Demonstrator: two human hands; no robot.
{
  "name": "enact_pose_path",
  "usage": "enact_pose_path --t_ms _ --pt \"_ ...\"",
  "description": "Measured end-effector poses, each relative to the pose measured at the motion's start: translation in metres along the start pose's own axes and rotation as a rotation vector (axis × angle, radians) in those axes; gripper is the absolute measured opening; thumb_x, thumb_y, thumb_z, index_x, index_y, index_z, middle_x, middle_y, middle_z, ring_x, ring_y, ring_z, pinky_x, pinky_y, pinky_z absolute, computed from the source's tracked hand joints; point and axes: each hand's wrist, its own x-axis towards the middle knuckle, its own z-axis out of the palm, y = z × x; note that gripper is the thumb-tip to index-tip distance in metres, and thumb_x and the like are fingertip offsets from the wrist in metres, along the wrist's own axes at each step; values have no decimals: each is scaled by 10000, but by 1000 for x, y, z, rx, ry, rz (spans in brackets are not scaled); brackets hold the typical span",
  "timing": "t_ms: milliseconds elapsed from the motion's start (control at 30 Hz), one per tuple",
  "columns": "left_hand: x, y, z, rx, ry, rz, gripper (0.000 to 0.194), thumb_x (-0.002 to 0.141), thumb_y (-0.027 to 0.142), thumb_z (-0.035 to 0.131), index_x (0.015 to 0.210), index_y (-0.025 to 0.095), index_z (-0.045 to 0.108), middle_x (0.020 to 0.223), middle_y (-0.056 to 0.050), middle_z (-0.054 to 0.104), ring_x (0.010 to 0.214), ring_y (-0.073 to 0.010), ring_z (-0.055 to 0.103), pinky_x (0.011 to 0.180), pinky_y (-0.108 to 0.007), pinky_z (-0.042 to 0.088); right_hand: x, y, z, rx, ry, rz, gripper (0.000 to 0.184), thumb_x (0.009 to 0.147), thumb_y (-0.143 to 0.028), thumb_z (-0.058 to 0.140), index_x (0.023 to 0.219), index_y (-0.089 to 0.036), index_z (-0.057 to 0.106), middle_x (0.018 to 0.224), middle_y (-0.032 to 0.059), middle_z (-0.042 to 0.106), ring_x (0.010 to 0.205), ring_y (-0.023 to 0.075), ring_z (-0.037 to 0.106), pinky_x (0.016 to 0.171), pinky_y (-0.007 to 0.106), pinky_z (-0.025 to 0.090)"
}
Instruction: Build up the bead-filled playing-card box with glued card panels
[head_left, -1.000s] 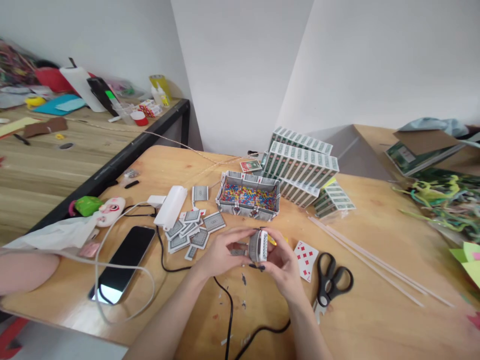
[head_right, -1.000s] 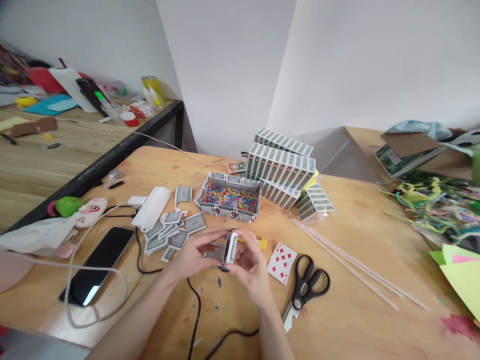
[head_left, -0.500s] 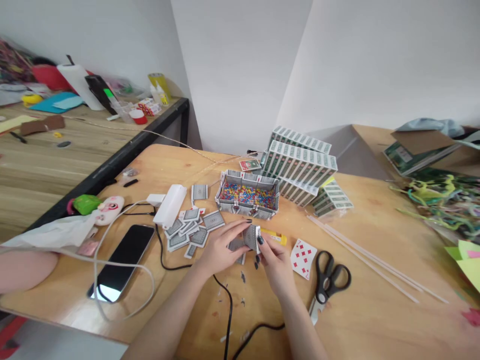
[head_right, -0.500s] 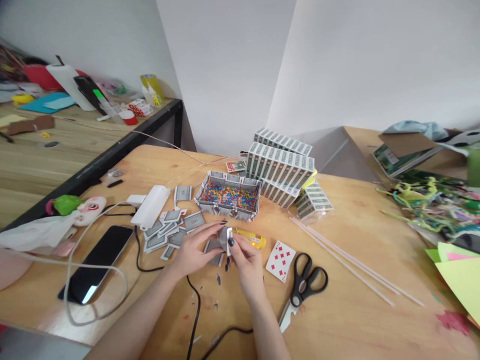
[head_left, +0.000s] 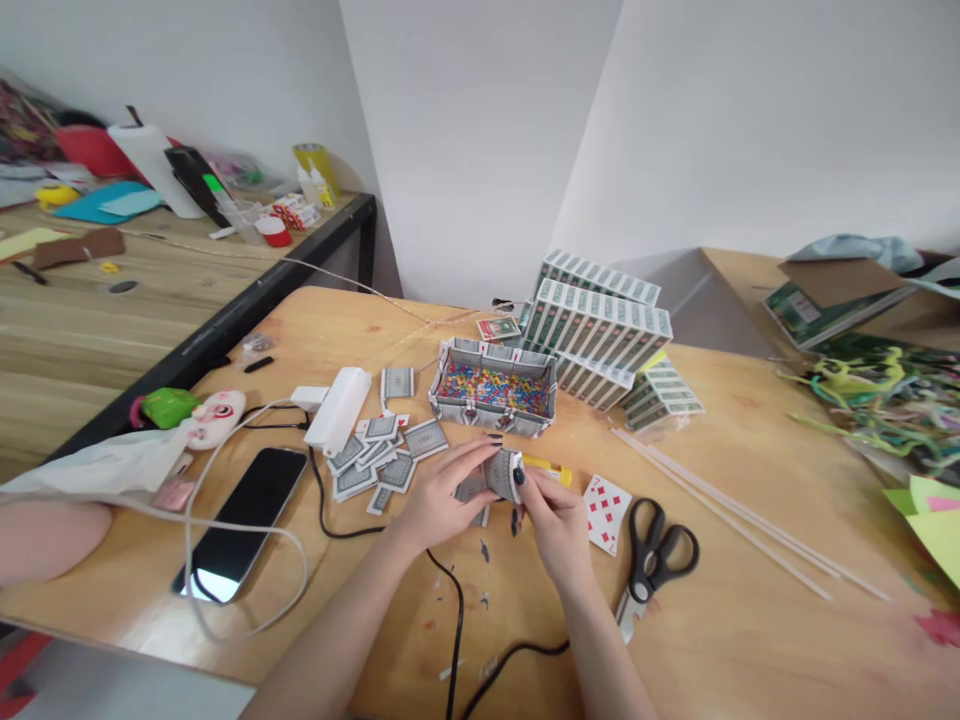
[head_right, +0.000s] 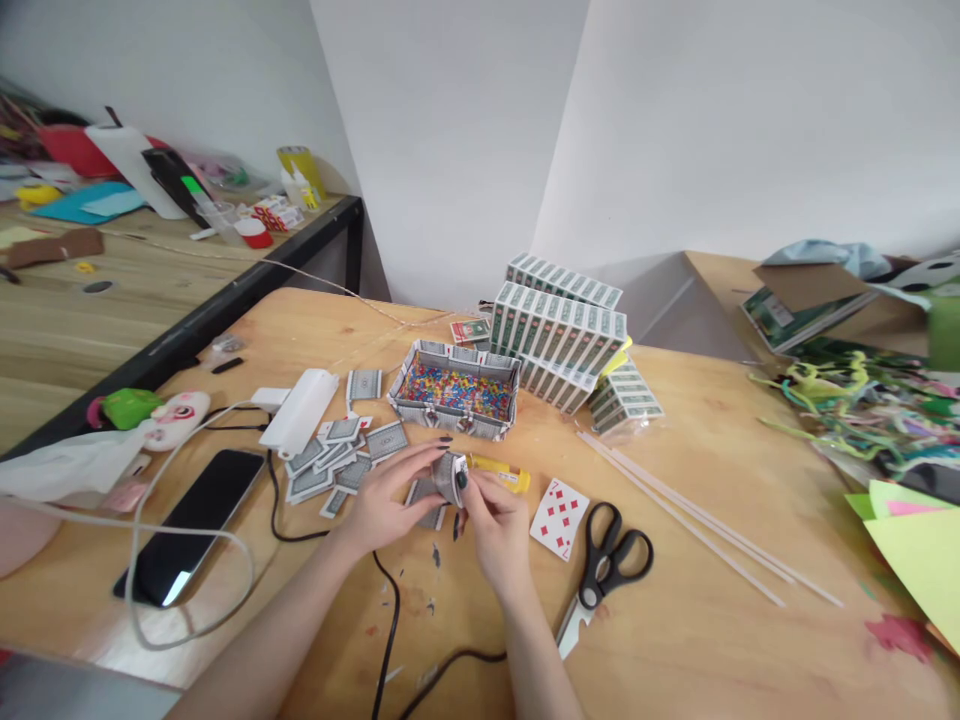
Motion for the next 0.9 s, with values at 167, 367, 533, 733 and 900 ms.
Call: enact_pose_path --t_ms 167,367,533,733,900 --pt "0 2 2 49 17 51 522 762 205 659 1255 225 487 1212 -102 600 1113 -214 576 949 -382 504 -4 6 0 -153 108 -81 284 847 -359 526 703 -185 697 706 50 662 689 189 601 648 304 478" --pt "0 0 4 88 43 58 520 772 213 647 1267 233 487 1220 -96 596 1110 -211 578 946 -372 506 -10 14 5 -184 122 -128 297 892 -328 458 1045 -184 668 820 59 704 579 152 603 558 282 501" --pt "-1 -1 4 129 78 74 505 787 191 612 1272 246 487 1235 -90 580 1098 -207 583 928 -360 517 -15 23 9 -311 128 -241 392 849 -300 541 1219 -173 574 1013 106 702 683 173 664 633 297 550" --pt "-3 -2 6 165 78 104 531 774 178 618 1282 232 477 1211 -113 565 1090 -218 571 886 -352 530 -15 22 10 -410 122 -289 322 864 -247 494 1159 -175 604 916 87 722 716 180 674 648 287 542" --pt "-2 8 8 28 11 96 560 739 158 631 1273 246 487 1158 -111 553 1050 -219 562 815 -346 537 -12 16 6 -379 108 -195 188 866 -288 482 892 -167 623 715 39 659 605 153 594 544 257 467"
